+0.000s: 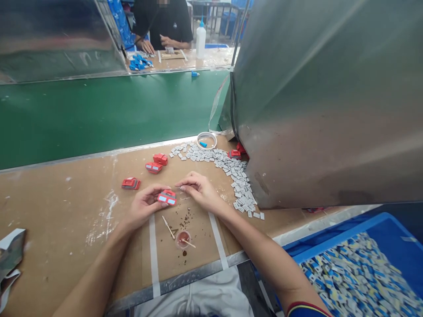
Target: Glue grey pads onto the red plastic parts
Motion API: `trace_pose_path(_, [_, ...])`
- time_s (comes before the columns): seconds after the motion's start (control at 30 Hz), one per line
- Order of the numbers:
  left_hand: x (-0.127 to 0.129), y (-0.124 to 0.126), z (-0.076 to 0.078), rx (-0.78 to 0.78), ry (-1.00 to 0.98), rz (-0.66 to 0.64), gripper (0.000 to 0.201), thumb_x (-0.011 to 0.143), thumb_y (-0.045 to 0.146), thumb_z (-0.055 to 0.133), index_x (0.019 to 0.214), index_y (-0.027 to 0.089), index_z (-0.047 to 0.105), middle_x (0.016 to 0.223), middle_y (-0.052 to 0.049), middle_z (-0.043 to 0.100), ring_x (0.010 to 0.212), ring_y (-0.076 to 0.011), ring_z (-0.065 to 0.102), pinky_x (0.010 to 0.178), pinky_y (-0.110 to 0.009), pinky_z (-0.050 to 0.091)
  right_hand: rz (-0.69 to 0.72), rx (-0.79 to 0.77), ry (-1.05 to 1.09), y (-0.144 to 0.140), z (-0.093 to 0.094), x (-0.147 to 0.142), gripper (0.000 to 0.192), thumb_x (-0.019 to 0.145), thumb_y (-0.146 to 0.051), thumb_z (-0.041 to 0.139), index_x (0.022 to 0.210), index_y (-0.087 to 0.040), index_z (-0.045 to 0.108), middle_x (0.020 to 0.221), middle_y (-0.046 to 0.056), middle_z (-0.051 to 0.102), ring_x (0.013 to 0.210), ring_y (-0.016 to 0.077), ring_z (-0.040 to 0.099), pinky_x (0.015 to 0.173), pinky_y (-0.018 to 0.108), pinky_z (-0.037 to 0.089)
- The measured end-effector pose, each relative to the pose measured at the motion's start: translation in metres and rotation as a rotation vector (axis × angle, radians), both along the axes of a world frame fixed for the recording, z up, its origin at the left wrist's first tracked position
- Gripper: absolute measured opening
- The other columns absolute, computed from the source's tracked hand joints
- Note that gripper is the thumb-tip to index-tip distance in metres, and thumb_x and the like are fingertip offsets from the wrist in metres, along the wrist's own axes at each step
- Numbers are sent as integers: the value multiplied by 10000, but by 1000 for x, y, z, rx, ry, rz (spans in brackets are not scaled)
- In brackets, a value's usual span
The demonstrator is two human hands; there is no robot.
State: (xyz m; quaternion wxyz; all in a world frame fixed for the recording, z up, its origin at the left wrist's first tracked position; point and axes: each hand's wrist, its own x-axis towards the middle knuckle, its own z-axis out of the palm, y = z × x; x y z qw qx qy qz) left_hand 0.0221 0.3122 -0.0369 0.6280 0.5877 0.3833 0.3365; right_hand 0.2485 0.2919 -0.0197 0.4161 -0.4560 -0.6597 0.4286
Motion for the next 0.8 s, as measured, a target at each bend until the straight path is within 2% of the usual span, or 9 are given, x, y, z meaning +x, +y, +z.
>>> trace_pose_path(0.13, [1,0,-2,3,36,-22,421,722,307,842,1111,180,743,1129,-101,774,1020,-242,725,940,-360,572,34,-109,105,-4,3,-4,142,919,-194,626,979,-217,754,903,30,672,834,148,630,780,309,524])
trace_pose_path(0.23, [1,0,-2,16,50,-39,434,728,316,834,1130,181,739,1171,-108,766,1066,-256,721,976,-379,566,1,-229,206,-5,-2,-10,153,878,-213,677,1024,-189,713,928,39,712,844,152,660,782,312,550])
trace_pose_path(0.33, [1,0,-2,30,81,-46,441,750,323,814,1157,177,726,1188,-113,759,1075,-261,721,986,-387,564,-10,-301,273,-5,-6,-15,131,842,-233,707,956,-176,678,894,34,717,828,151,676,785,310,559])
trace_pose_path(0.47, [1,0,-2,36,105,-55,397,767,293,787,1138,167,727,1137,-107,771,1024,-248,729,952,-370,570,18,-330,303,-4,-8,-15,140,821,-292,717,865,-173,658,840,25,720,788,152,678,764,305,550])
trace_pose_path(0.6, [2,0,-2,70,124,-62,361,759,269,775,1104,168,737,1100,-94,780,988,-239,731,916,-347,570,10,-317,288,-4,-8,-16,169,805,-322,725,849,-168,671,811,24,721,757,154,665,726,291,531])
trace_pose_path(0.8, [5,-1,6,108,167,-50,308,772,232,756,1073,171,739,1064,-78,787,971,-231,732,902,-328,568,-32,-264,256,-8,-9,-20,111,842,-282,674,850,-172,663,803,25,712,729,152,643,692,282,515])
